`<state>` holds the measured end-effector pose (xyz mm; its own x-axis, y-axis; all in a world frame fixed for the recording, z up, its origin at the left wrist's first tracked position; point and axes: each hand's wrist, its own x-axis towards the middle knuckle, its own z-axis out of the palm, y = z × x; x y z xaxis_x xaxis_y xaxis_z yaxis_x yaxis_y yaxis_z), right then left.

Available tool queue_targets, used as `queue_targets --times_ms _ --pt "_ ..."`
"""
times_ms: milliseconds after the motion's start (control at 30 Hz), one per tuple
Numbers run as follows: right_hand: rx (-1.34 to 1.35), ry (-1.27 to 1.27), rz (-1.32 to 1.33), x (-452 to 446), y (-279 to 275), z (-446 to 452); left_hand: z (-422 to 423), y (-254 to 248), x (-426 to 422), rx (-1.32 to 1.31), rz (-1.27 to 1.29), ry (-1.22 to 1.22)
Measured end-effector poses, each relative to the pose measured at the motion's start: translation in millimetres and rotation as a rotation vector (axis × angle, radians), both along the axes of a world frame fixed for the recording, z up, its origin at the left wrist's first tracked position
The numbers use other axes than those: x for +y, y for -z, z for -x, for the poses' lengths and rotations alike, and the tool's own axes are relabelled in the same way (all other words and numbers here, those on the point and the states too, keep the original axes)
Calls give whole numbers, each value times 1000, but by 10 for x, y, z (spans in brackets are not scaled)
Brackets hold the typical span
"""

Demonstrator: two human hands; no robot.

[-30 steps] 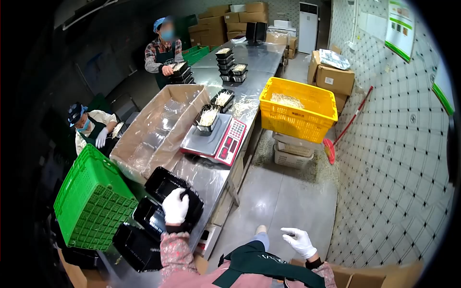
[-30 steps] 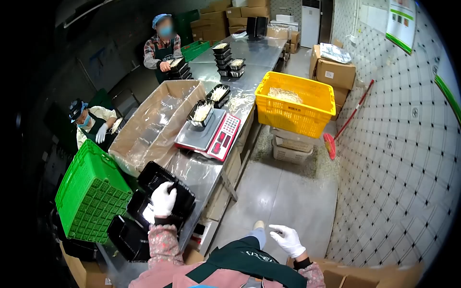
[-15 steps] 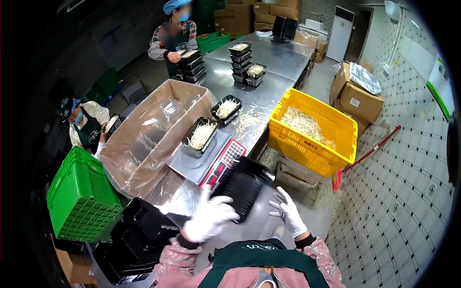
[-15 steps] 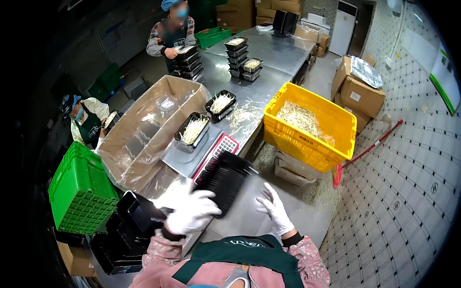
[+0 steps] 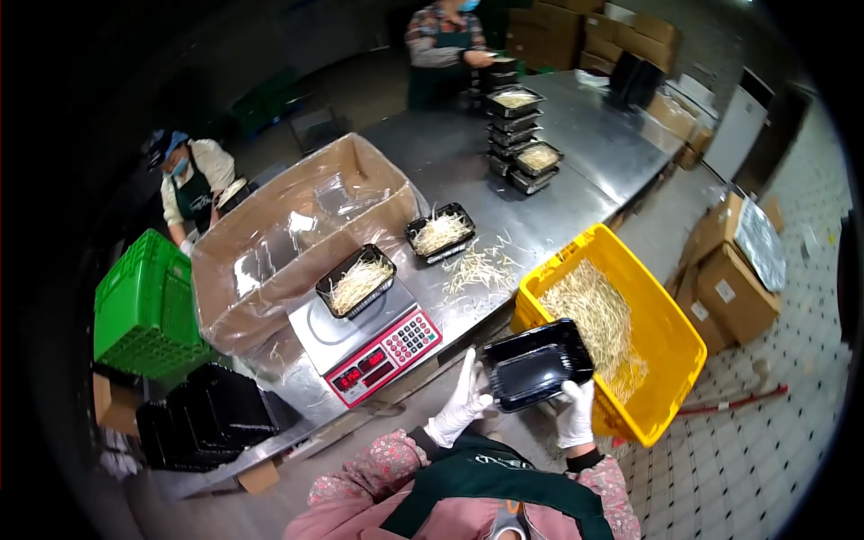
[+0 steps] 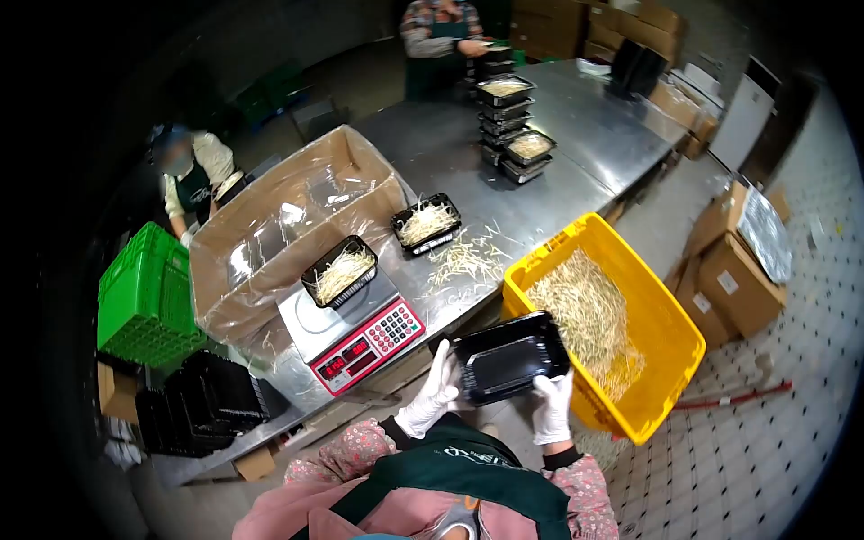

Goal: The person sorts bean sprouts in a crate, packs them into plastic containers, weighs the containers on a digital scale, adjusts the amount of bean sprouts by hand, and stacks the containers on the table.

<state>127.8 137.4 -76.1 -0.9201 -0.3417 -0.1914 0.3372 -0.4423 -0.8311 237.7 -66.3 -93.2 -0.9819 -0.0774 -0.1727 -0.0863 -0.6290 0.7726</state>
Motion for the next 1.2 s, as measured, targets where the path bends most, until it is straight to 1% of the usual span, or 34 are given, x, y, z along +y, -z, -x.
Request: queue_targets --times_ms 33,67,100,133,167,200,233,267,300,333,367,400,433,500,533,567,633,667,700,767,800,833,900,933,1000,1100,1167,1200 --pt "69 -30 -35 -187 -49 74 113 -21 54 8 -37 -3" --pt "27 -104 -64 -316 -16 170 189 -52 127 -20 -10 -169" --pt "-10 -176 -92 -443 42 299 295 222 42 -54 27 -296" --pt "182 -274 -25 -608 53 484 355 244 -83 -51 -78 -385" --pt "232 -438 -60 -692 -24 754 397 269 -217 -45 -188 -472" --pt "235 -431 -34 -828 178 1091 449 218 -301 14 -244 -552" --pt "182 -345 -113 -1066 -114 1304 452 256 -448 -39 -91 -568" --pt "663 -310 -399 -1265 71 1775 499 256 -543 -84 -85 -576" --pt "775 -289 -493 -1552 -66 1997 543 259 -630 -128 -81 -582" --pt "1004 -307 -483 -1873 -233 2204 614 343 -675 -161 -64 -592" --pt "1340 -327 -638 -2176 -265 2430 721 426 -702 -192 -51 -597" --pt "1510 -392 -687 -2508 -321 2551 836 253 -713 -248 -126 -592" --pt "1575 -480 -650 -2854 -204 2716 939 473 -777 -260 -84 -558" --pt "1766 -654 -831 -3435 10 2907 1171 291 -899 -366 -202 -496" --pt "1831 -767 -924 -3670 189 3002 1268 332 -968 -379 -195 -487" --pt "1894 -877 -1014 -3864 337 3075 1349 272 -1046 -406 -197 -449" --pt "1890 -1082 -1266 -4108 459 3119 1514 344 -1177 -481 -179 -415" --pt "1854 -1122 -1285 -4175 518 3148 1584 404 -1241 -494 -210 -390" --pt "1849 -1146 -1284 -4219 584 3189 1662 410 -1286 -508 -210 -408" --pt "1751 -1219 -1279 -4260 694 3268 1800 406 -1364 -552 -297 -484" --pt "1746 -1168 -1086 -4221 704 3336 1845 411 -1408 -571 -357 -495" --pt "1702 -1227 -1131 -4211 548 3337 1880 313 -1441 -559 -403 -525" --pt "1743 -1091 -1009 -4113 475 3352 1911 470 -1513 -532 -385 -509" --pt "1740 -1102 -1007 -4079 451 3329 1939 542 -1518 -552 -378 -537" --pt "1791 -1047 -1062 -4037 424 3267 1964 615 -1548 -559 -407 -551" --pt "1847 -1004 -1028 -3993 635 3293 1990 659 -1581 -583 -409 -572" --pt "1844 -1028 -1049 -3974 637 3393 1992 662 -1590 -553 -383 -574" --pt "1786 -1010 -1021 -3969 579 3437 2000 665 -1580 -558 -394 -589"
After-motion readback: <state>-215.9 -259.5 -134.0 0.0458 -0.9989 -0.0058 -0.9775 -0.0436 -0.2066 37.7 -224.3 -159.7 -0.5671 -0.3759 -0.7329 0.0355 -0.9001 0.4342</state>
